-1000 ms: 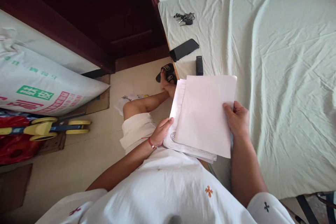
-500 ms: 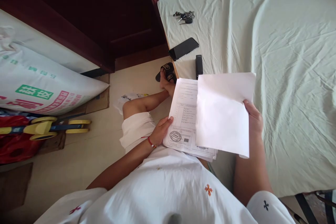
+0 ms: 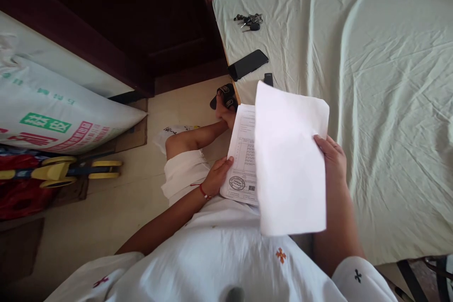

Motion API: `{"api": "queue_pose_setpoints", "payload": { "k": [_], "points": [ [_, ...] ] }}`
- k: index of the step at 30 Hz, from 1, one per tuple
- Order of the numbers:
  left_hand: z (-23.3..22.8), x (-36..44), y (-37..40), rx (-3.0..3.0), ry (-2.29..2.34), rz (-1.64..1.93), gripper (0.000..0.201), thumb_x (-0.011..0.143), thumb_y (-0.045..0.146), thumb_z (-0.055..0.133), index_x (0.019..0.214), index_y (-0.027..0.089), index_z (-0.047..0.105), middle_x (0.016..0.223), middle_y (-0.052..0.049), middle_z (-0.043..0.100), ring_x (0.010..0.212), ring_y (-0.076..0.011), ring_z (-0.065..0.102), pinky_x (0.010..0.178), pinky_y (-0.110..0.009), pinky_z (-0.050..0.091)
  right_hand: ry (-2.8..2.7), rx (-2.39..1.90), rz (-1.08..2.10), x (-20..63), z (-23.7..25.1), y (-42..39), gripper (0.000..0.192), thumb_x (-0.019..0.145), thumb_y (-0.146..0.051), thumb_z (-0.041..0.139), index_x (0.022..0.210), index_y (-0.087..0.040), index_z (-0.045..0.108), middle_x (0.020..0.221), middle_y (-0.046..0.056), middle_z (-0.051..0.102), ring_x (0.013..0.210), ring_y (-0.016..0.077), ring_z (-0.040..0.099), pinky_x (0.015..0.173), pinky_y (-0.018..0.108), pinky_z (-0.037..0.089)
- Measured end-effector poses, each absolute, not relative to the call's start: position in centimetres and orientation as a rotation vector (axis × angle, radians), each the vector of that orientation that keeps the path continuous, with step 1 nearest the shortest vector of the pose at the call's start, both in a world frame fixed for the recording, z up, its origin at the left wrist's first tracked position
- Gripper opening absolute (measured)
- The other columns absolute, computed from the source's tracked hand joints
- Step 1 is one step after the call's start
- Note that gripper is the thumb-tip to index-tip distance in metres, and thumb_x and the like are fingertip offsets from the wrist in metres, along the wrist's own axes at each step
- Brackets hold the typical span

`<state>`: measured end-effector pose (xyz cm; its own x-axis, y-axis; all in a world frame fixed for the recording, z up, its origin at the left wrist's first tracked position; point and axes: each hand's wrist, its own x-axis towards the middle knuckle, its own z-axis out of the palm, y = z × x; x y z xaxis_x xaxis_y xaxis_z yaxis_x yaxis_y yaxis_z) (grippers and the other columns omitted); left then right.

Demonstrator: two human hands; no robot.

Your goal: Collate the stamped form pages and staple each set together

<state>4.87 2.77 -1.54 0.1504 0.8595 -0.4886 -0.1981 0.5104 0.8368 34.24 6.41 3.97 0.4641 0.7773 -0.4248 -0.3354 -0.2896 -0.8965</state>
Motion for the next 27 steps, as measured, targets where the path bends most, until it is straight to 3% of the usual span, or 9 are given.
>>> {"api": "queue_pose_setpoints", "payload": {
  "k": [4,8,12,17,24,27],
  "points": [
    [-1.5,4.9,2.7,0.725,1.248,0.838,0.061,0.075,0.072,0.072,0.099,0.017,0.077,0.097,-0.008,0.079,0.088,-0.0259,0.071,0.082,-0.038,0.055,-0.545,-1.446,1.134,32.9,2.0,6.6,0.021,0.067,-0.033,0.082,0.079,-0.021,0.071,0.065,-0.004,0.065,0.05,0.0092,0.052,0.043,0.02,0.042],
    [-1.9,4.6,2.9,0.75,1.372,0.903,0.055,0.072,0.071,0.075,0.088,0.018,0.078,0.102,-0.008,0.079,0.106,-0.0289,0.068,0.097,-0.039,0.051,-0.766,-1.493,1.091,32.0,1.1,6.3,0.02,0.079,-0.039,0.075,0.077,-0.021,0.066,0.066,-0.005,0.06,0.053,0.0084,0.047,0.046,0.018,0.039],
    [-2.2,4.6,2.8,0.709,1.371,0.929,0.056,0.075,0.07,0.073,0.091,0.016,0.079,0.109,-0.01,0.078,0.118,-0.0309,0.064,0.107,-0.041,0.045,-0.892,-1.566,1.02,31.4,1.2,6.0,0.022,0.085,-0.039,0.07,0.075,-0.022,0.061,0.065,-0.005,0.056,0.056,0.0087,0.045,0.049,0.019,0.036],
    [-2.1,4.7,2.7,0.671,1.249,0.902,0.059,0.079,0.071,0.069,0.098,0.016,0.079,0.105,-0.009,0.079,0.109,-0.0284,0.067,0.099,-0.039,0.047,-0.968,-1.613,0.951,30.6,1.3,5.9,0.026,0.087,-0.042,0.068,0.074,-0.022,0.059,0.064,-0.005,0.051,0.059,0.0101,0.044,0.053,0.02,0.038],
    [-2.1,4.6,2.6,0.609,1.154,0.864,0.055,0.077,0.065,0.076,0.096,0.013,0.077,0.093,-0.008,0.079,0.09,-0.0245,0.071,0.076,-0.032,0.05,-1.094,-1.713,0.855,30.5,0.9,6.0,0.028,0.087,-0.045,0.067,0.076,-0.023,0.055,0.061,-0.006,0.047,0.061,0.0125,0.045,0.055,0.024,0.037],
    [-1.9,4.5,2.6,0.566,1.09,0.86,0.052,0.077,0.059,0.079,0.103,0.014,0.077,0.097,-0.009,0.079,0.092,-0.0256,0.072,0.079,-0.033,0.052,-1.205,-1.761,0.805,30.5,0.8,6.0,0.028,0.092,-0.045,0.06,0.077,-0.022,0.052,0.061,-0.006,0.047,0.059,0.0119,0.042,0.055,0.025,0.034]
  ]
}}
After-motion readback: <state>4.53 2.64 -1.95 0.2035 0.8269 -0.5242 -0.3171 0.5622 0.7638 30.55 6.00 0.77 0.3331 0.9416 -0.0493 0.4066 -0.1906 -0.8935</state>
